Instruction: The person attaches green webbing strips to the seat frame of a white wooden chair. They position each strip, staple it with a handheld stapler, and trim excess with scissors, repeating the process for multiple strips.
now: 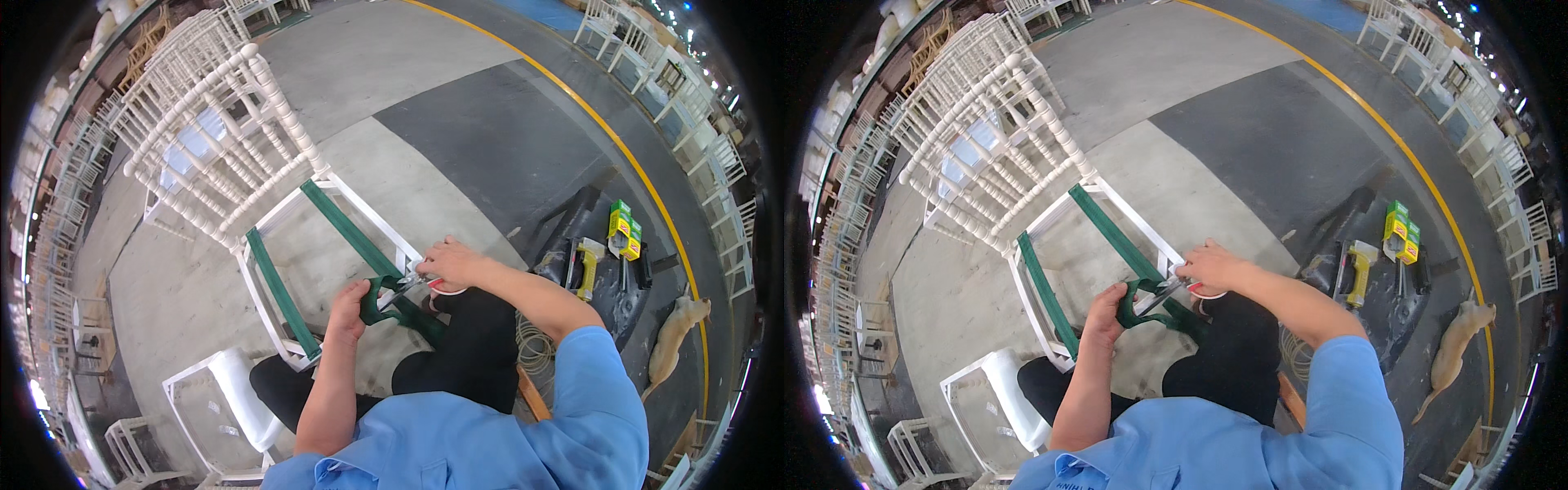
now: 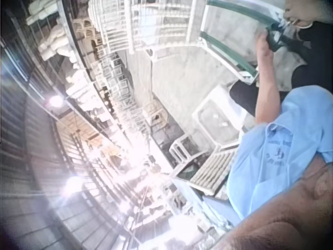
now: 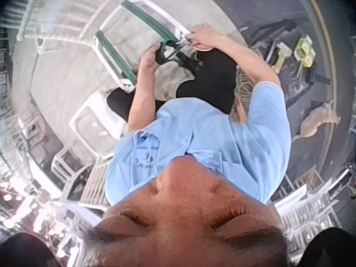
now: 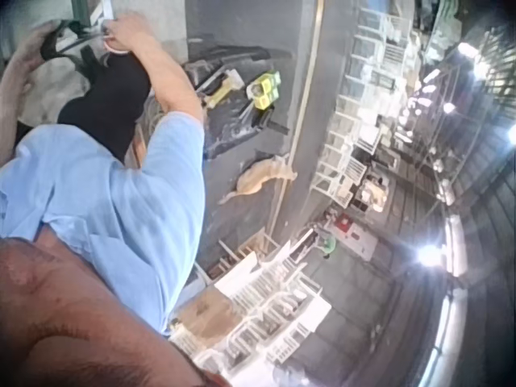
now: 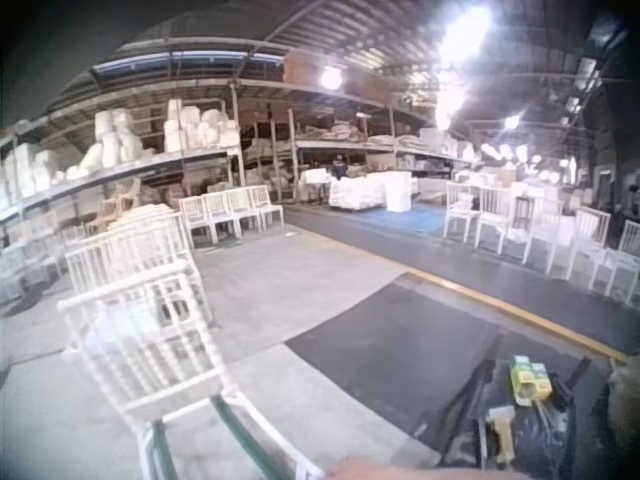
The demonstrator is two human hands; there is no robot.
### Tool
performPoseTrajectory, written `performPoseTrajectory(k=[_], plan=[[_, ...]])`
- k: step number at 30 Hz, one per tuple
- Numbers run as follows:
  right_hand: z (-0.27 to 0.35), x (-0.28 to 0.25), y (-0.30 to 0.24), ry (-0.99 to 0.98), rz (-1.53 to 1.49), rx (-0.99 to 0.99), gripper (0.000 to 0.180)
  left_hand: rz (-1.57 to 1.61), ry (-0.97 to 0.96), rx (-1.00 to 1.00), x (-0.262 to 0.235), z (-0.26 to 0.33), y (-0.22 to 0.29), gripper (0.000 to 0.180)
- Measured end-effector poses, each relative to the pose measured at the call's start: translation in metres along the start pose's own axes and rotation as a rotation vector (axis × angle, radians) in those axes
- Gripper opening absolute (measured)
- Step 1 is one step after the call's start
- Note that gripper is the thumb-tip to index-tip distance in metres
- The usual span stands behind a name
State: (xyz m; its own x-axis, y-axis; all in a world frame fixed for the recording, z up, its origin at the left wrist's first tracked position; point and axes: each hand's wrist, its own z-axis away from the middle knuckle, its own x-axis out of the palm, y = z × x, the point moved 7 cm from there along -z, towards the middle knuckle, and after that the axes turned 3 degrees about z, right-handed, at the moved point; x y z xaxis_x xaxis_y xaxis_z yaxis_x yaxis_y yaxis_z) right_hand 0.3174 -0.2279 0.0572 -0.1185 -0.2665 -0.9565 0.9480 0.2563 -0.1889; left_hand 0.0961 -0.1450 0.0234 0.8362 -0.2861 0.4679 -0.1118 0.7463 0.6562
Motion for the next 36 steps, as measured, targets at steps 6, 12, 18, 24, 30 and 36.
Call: performPoseTrajectory(k=[6, 12, 18, 24, 30, 36], plan=[[0.000, 0.001, -0.014, 0.012, -0.119, 0.023, 0.049, 0.007, 0.106, 0.178, -0.021, 0.005, 0.006, 0.015], [0.202, -0.036, 0.049, 0.696, -0.351, 0.777, 0.050, -0.361, 0.261, 0.099, -0.067, 0.038, -0.008, 0.021], [0.440, 0.034, 0.068, 0.697, -0.167, 1.712, 0.052, -0.954, 0.302, 0.177, -0.074, 0.041, -0.064, 0.030], [0.491, 0.072, 0.084, 0.580, -0.179, 1.666, 0.043, -1.021, 0.337, 0.296, -0.068, 0.032, -0.091, 0.030], [0.384, 0.008, 0.076, 0.817, -0.098, 1.240, 0.038, -0.897, 0.301, 0.313, -0.044, 0.047, -0.110, 0.027], [0.213, -0.054, 0.041, 0.914, -0.433, 0.719, 0.028, -1.018, 0.122, 0.303, -0.030, 0.056, -0.113, 0.033]])
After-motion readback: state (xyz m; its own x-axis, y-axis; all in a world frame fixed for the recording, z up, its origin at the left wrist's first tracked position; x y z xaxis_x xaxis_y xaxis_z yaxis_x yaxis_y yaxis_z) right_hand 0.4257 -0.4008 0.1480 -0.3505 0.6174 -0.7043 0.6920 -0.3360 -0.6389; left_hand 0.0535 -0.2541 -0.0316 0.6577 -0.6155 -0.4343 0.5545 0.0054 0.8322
